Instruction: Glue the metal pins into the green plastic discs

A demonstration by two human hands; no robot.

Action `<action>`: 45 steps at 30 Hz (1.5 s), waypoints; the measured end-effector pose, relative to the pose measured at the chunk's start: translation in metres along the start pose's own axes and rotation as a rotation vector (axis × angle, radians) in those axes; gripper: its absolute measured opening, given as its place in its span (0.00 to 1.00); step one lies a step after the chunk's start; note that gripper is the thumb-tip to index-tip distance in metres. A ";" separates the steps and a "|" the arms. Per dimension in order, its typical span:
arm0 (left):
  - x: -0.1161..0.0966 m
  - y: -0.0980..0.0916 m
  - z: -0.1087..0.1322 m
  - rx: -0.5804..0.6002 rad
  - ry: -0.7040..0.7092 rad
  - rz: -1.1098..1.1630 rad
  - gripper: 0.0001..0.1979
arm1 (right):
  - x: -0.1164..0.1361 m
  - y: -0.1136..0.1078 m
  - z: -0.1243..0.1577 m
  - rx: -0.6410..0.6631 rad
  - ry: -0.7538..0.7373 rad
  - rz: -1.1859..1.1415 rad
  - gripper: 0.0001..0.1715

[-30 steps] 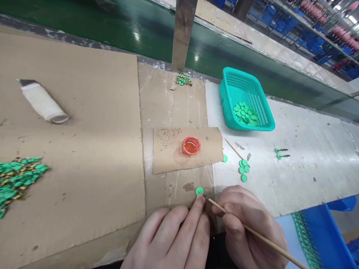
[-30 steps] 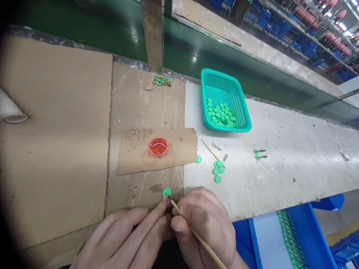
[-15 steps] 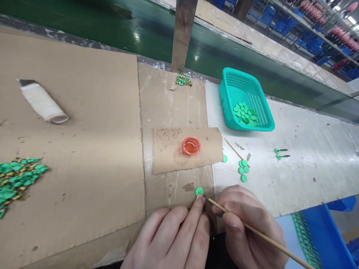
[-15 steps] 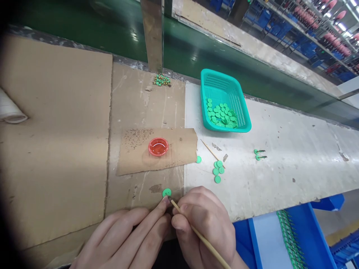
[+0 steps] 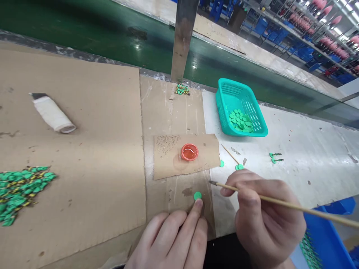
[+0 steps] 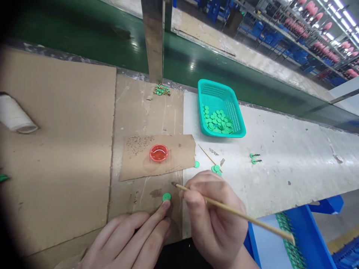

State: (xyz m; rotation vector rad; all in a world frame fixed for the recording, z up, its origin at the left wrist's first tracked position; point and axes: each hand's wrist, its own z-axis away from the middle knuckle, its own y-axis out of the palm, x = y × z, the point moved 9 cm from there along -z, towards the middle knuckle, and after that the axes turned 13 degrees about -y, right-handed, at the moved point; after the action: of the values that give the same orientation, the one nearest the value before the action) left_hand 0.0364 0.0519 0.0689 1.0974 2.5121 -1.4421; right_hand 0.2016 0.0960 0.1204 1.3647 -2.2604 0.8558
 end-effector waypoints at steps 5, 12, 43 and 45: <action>-0.001 -0.005 -0.006 -0.059 0.080 -0.044 0.15 | -0.023 0.016 -0.030 0.028 0.073 0.094 0.08; 0.001 0.003 -0.003 -0.121 0.015 -0.005 0.19 | -0.045 0.038 -0.038 0.103 0.107 0.149 0.12; 0.000 0.004 0.001 -0.060 0.046 0.005 0.11 | 0.008 0.002 0.013 0.086 -0.044 0.039 0.13; -0.001 0.004 0.003 -0.092 0.049 0.025 0.12 | 0.014 0.002 0.023 0.103 -0.091 0.056 0.11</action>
State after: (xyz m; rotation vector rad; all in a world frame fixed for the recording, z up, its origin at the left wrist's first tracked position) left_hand 0.0380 0.0504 0.0646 1.1577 2.5595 -1.2954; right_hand 0.1930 0.0719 0.1105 1.4178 -2.3626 0.9585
